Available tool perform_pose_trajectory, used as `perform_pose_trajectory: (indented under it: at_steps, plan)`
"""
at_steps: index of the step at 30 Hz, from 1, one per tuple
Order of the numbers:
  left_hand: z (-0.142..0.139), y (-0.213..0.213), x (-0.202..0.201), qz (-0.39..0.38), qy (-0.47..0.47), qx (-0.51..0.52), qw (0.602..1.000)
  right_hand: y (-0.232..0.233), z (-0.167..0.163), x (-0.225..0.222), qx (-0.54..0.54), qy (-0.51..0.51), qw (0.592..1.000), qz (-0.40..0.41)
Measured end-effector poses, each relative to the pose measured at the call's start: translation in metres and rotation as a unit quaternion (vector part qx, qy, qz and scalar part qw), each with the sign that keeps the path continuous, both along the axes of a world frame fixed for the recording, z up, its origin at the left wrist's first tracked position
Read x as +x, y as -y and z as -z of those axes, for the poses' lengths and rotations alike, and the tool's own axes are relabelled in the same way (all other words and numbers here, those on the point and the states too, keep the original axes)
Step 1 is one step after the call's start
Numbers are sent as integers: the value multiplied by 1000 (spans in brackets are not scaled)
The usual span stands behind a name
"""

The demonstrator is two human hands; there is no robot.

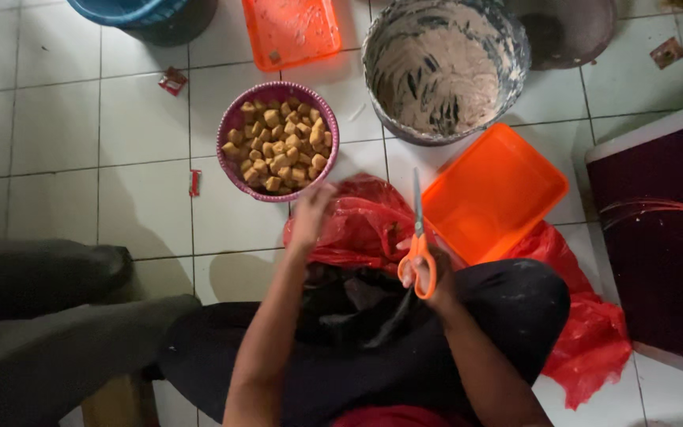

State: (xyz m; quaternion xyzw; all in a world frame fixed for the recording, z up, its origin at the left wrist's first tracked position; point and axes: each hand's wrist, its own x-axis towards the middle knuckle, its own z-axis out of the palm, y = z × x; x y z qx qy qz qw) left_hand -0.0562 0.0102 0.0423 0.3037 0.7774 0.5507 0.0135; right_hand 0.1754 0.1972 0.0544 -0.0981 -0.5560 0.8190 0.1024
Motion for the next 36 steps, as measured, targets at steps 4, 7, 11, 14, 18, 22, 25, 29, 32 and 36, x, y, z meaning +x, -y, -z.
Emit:
perform_pose_trajectory:
  at_steps: [4, 7, 11, 14, 18, 22, 25, 29, 32, 36]
  plan:
    - [42, -19, 50, 169, 339, -248, 892, -1, -19, 2, 31, 39, 997, 66]
    - [61, -34, 74, 66, 311, -302, 899, 1, -27, 4, 39, 42, 996, 64]
    - [66, -74, 79, -13, 363, -317, 876, 1, -28, 6, 43, 58, 995, 61]
    - [63, -96, 77, -152, 464, -190, 852, 1, -20, 8, 69, 75, 993, 61]
    - [60, -101, 76, 77, 280, -490, 822, 0, -3, 7, -60, 105, 993, 15]
    - [61, -86, 79, 148, -37, -567, 810, -2, 15, 6, -84, 130, 988, -2]
    - [64, -76, 76, 141, -125, -569, 800, -5, 24, 1, -72, 121, 990, -10]
    - [66, -69, 68, 110, -39, -511, 851, -3, 24, -6, -47, 115, 992, -11]
    - [57, -60, 61, 49, 310, -303, 900, -2, 18, -4, -49, 84, 995, -14]
    - [32, -47, 57, 214, 469, 11, 857, -5, 13, 3, 18, 68, 996, -62]
